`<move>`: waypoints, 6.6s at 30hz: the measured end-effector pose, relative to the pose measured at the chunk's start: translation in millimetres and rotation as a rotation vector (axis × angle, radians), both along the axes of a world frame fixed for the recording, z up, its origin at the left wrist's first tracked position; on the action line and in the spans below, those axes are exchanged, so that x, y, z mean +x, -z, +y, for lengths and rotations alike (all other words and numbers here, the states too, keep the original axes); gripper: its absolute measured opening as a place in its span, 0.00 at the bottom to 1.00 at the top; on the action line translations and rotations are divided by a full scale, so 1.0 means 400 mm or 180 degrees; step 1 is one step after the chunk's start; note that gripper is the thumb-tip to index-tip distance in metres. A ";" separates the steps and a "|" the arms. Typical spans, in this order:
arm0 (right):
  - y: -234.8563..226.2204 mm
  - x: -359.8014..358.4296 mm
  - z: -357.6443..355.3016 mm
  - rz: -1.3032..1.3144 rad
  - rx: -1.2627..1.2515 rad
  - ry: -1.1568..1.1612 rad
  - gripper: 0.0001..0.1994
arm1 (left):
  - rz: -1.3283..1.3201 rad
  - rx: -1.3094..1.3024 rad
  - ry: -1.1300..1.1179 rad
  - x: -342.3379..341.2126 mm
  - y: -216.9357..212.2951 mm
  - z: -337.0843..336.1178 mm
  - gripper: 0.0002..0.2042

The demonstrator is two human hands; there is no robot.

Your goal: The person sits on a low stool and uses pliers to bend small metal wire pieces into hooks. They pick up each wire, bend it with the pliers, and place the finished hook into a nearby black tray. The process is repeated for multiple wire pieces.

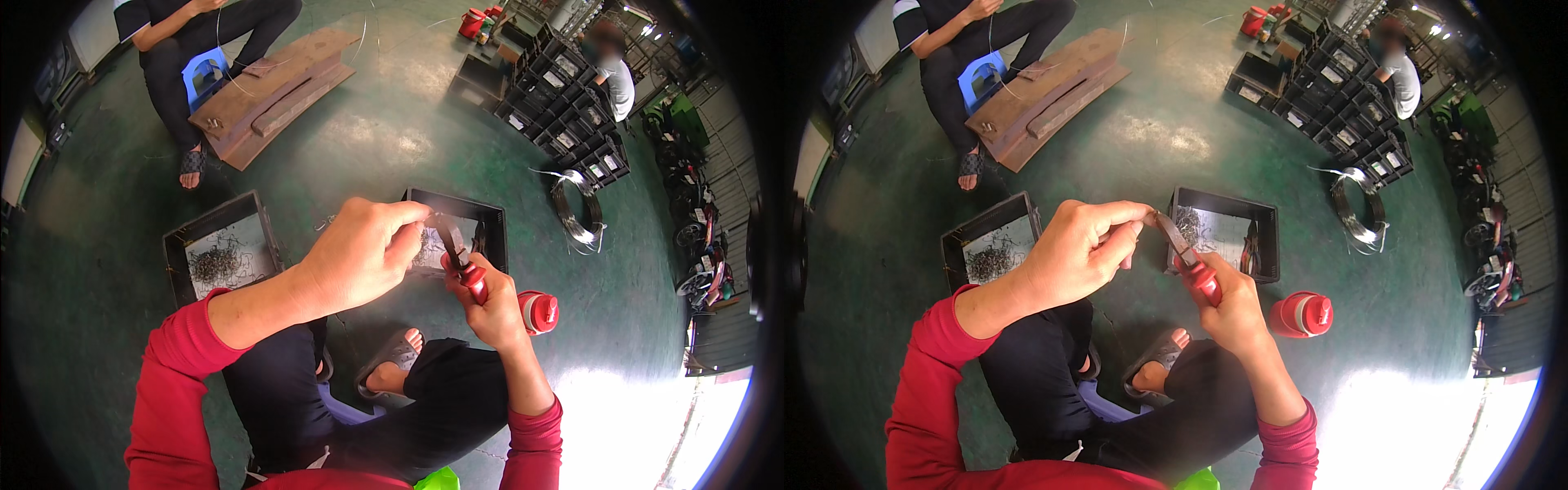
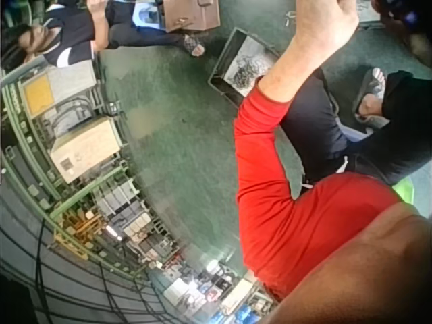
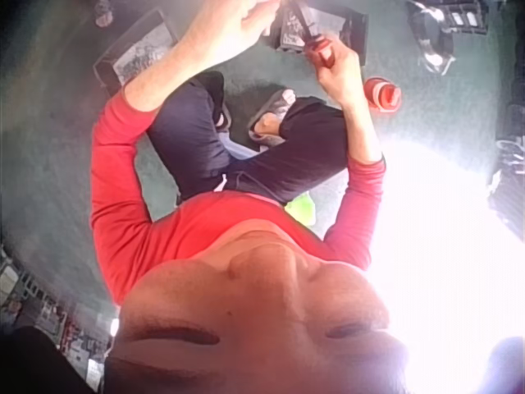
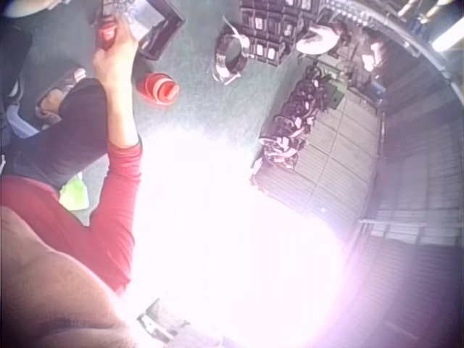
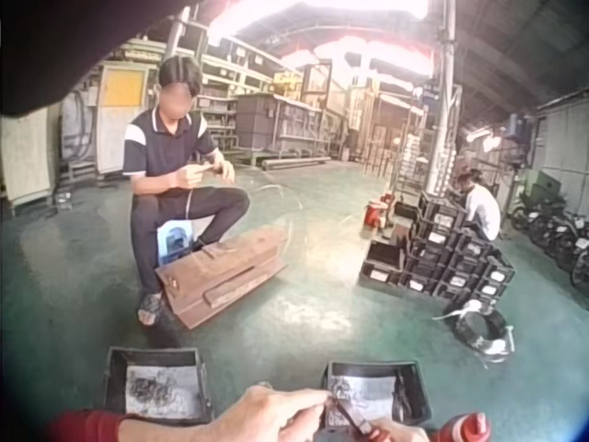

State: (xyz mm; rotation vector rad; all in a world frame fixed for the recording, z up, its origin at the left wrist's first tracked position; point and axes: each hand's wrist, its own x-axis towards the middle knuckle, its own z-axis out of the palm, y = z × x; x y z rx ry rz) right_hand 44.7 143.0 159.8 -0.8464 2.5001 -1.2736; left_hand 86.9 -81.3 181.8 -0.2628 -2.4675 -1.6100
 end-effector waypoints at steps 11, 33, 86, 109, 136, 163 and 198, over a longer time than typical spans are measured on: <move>0.025 -0.004 -0.002 0.0130 0.0035 0.0168 0.12 | -0.0227 0.0086 -0.0103 -0.001 -0.005 0.013 0.09; -0.080 0.011 -0.027 -0.2260 -0.1041 -0.0549 0.23 | 0.0445 0.2351 -0.0194 -0.086 0.000 0.028 0.07; -0.006 -0.006 -0.004 -0.0202 0.0003 0.0383 0.11 | -0.0439 0.0864 -0.0004 -0.039 -0.009 0.026 0.14; 0.134 -0.185 0.062 -0.0988 0.0790 -0.0213 0.13 | -0.1298 -0.0858 -0.0603 -0.167 0.906 -0.048 0.04; 0.457 -0.266 0.075 -0.1968 0.0123 0.1003 0.15 | -0.0491 -0.1885 -0.0736 -0.174 1.137 -0.012 0.07; 0.465 -0.262 0.108 -0.1949 -0.0560 0.1852 0.16 | -0.0704 -0.2023 -0.2259 -0.256 1.140 -0.275 0.08; -0.093 -0.006 0.034 -0.0832 -0.0245 -0.0304 0.10 | -0.0495 0.1343 0.0385 -0.060 -0.044 -0.015 0.11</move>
